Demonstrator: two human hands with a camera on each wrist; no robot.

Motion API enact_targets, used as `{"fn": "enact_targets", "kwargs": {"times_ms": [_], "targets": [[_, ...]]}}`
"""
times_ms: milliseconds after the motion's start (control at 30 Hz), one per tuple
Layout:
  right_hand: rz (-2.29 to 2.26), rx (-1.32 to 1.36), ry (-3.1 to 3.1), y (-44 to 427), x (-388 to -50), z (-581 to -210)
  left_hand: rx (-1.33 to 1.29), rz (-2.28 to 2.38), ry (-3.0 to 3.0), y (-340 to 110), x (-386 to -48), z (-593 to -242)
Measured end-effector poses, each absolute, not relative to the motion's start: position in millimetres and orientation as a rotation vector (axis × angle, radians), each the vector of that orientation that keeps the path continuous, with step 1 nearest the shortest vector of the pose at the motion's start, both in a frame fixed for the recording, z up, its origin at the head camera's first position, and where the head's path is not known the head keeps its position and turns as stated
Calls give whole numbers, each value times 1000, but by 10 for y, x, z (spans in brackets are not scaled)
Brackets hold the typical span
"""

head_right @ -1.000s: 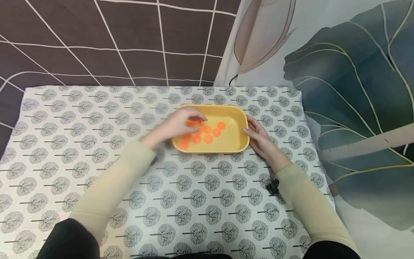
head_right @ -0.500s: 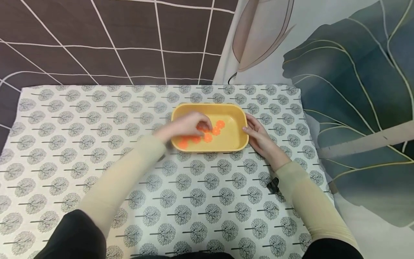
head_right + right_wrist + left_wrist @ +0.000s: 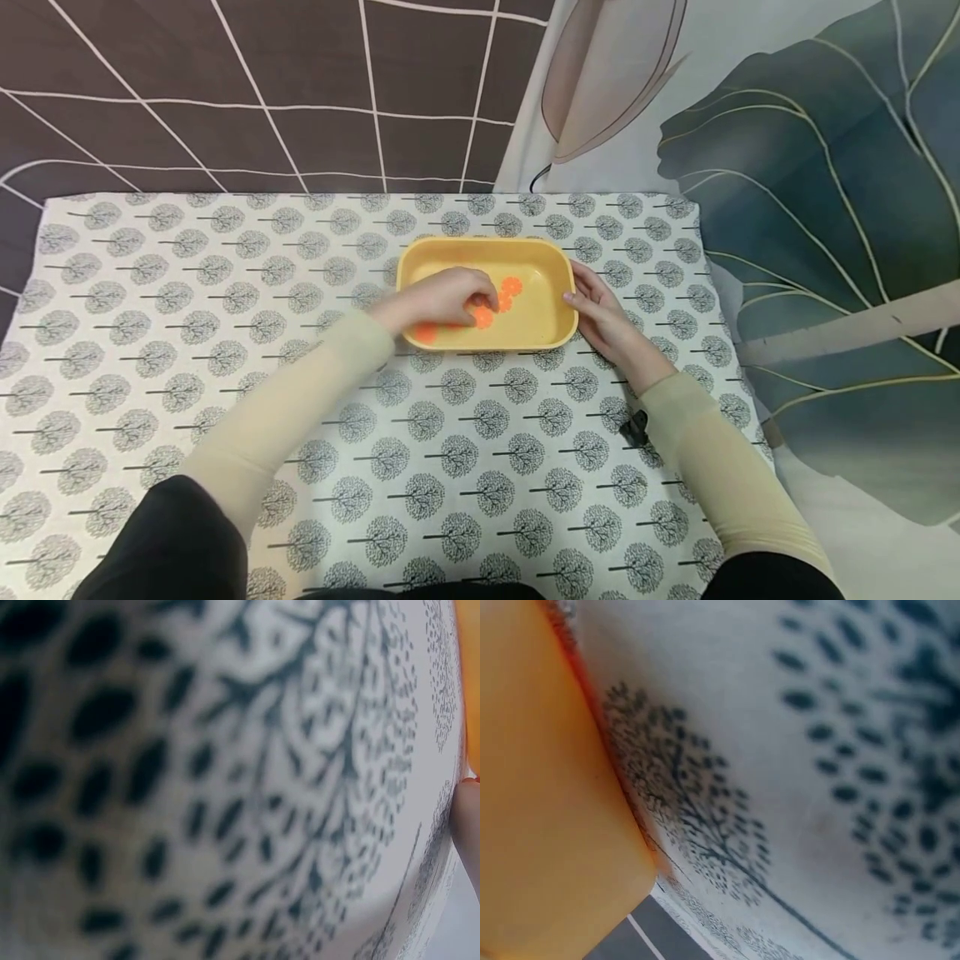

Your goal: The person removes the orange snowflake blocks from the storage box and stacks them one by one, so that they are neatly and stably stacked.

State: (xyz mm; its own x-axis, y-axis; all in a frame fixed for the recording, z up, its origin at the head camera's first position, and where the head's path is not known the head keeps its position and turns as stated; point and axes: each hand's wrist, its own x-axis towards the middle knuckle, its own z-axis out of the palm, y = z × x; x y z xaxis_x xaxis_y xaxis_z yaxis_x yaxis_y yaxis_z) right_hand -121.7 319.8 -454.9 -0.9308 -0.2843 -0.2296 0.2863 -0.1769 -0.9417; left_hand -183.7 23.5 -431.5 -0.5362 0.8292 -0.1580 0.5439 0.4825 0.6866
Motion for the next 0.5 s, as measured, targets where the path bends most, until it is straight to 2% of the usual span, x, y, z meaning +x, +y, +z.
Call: {"fn": "enact_targets", "kwargs": {"times_ms": [500], "targets": [[-2163,13,1710,3202,-1223,-4549,1171,746,2307,246,-1841,-4339]]}}
